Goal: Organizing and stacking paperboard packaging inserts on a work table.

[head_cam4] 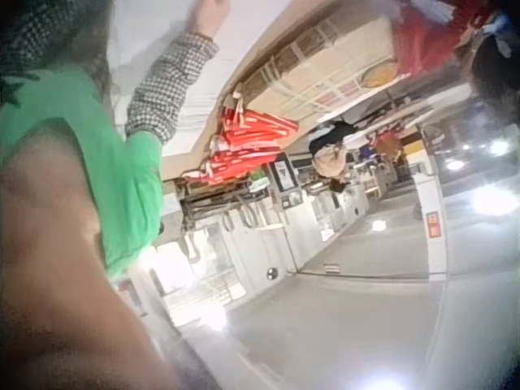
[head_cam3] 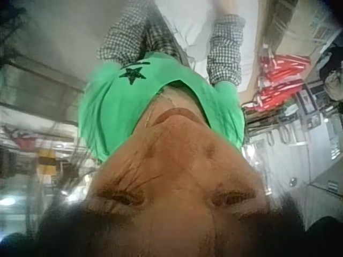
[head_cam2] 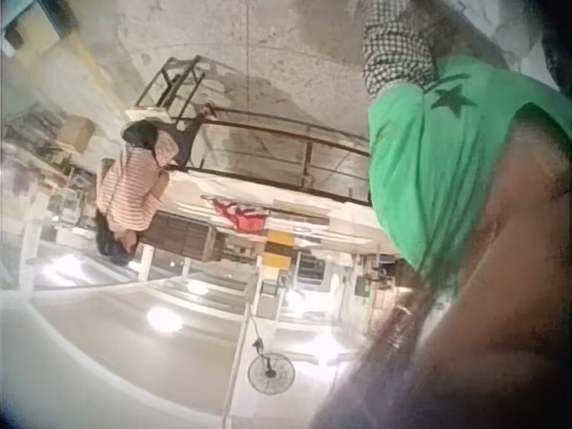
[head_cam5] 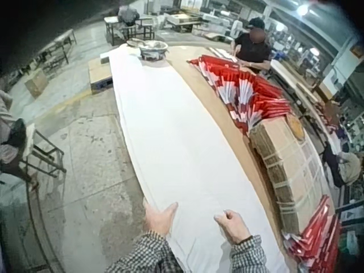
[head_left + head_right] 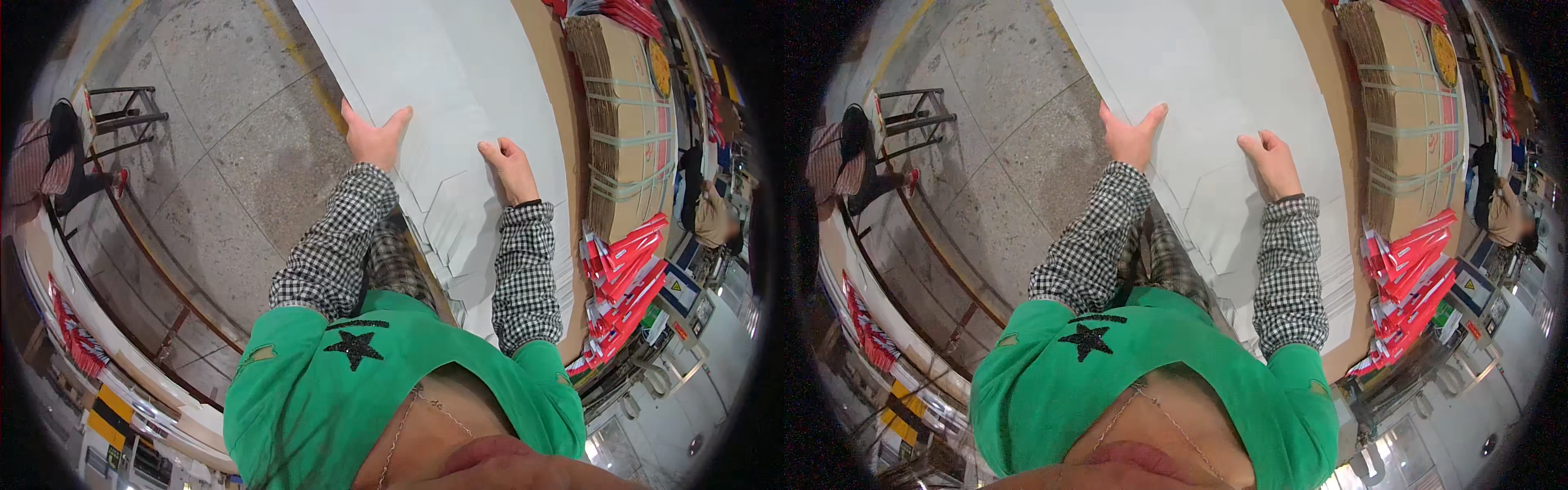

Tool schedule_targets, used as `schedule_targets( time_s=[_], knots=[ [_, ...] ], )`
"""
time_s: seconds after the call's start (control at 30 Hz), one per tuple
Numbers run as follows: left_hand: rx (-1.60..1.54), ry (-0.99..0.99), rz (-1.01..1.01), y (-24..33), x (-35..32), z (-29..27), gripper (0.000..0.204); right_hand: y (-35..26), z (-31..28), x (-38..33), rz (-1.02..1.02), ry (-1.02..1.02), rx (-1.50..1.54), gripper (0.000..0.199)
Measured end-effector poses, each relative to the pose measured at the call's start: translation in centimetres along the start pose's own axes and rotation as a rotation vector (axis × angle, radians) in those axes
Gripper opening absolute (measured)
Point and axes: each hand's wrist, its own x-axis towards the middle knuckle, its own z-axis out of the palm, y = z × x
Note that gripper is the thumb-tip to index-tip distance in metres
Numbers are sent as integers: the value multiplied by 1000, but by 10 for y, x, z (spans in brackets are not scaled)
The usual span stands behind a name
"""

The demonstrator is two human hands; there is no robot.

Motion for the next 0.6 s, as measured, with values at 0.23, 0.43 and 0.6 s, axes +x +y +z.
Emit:
schedule_targets(
  time_s=[0.23,0.43,0.6],
  knots=[
    [8,19,29,-5,2,-2,100,3,0,-2,-62,-70,-47,21],
    [42,14,22,-6,1,-3,101,16,-12,8,-57,-93,-147,20],
    [35,-13,-11,1,-1,-4,106,11,-6,5,-149,-83,-128,28]
  ],
)
